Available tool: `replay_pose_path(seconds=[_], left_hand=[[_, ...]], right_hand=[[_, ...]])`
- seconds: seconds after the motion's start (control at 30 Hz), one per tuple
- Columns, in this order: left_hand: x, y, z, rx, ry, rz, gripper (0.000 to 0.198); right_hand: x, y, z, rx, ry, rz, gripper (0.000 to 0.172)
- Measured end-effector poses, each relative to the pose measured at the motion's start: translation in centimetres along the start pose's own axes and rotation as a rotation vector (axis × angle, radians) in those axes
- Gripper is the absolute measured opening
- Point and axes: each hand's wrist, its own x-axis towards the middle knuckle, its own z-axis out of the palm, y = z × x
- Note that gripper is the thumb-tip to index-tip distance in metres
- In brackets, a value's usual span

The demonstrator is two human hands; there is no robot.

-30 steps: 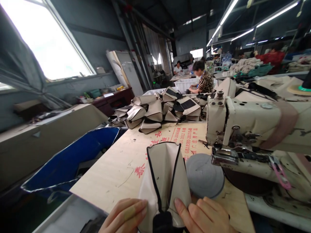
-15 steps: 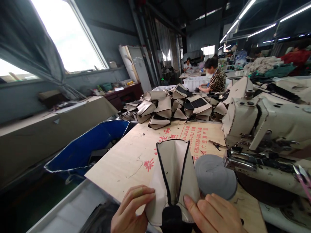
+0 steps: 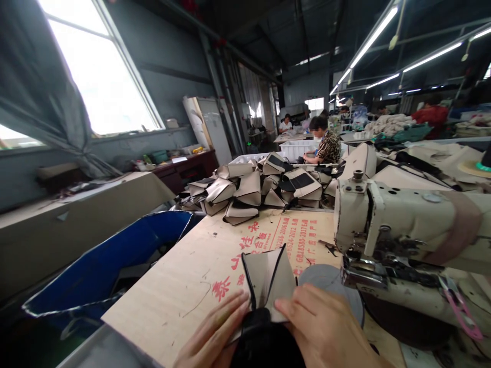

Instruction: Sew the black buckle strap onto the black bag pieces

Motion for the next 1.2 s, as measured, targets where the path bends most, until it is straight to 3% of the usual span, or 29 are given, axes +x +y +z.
replay_pose_path(seconds=[0.1, 0.2, 0.3, 0.37, 0.5, 0.83, 0.93, 1.0, 1.1, 1.17, 1.2], left_hand=[[2.3, -1.7, 1.8, -0.084, -0.105, -0.089, 0.038], [5.0, -3.0, 3.6, -0.197, -0.144, -0.337, 0.024], [7.1, -3.9, 5.1, -0.281, -0.154, -0.558, 0.028], [7.7, -4.5, 6.1, -0.361, -0.160, -0.634, 0.031], [7.5, -5.7, 8.1, -0.480, -0.161, -0.697, 0.026], [5.1, -8.5, 12.0, -0.414, -0.179, -0.719, 0.030], [5.0, -8.8, 12.2, -0.409, -0.146, -0.739, 0.030], [4.9, -8.9, 12.2, -0.406, -0.120, -0.761, 0.030], [4.6, -9.0, 12.0, -0.398, -0.075, -0.781, 0.029], [4.2, -9.0, 11.9, -0.388, -0.041, -0.784, 0.029], [4.1, -9.0, 11.8, -0.379, -0.025, -0.784, 0.029]], right_hand=[[0.8, 2.5, 0.7, 0.162, -0.125, 0.206, 0.016], [1.9, 5.1, 1.2, 0.277, -0.175, 0.323, 0.012], [2.6, 7.1, 1.8, 0.350, -0.199, 0.387, 0.022], [2.6, 8.2, 2.4, 0.402, -0.206, 0.440, 0.027], [1.9, 9.6, 3.6, 0.446, -0.241, 0.511, 0.027], [0.2, 12.2, 6.5, 0.308, -0.303, 0.514, 0.028], [-0.1, 11.6, 6.6, 0.237, -0.272, 0.535, 0.026], [-1.1, 10.2, 5.5, 0.084, -0.204, 0.504, 0.025], [-3.9, 7.1, 3.0, -0.276, -0.008, 0.270, 0.026], [-5.9, 5.3, 1.8, -0.386, 0.096, 0.095, 0.029], [-6.6, 4.7, 1.7, -0.384, 0.149, 0.090, 0.032]])
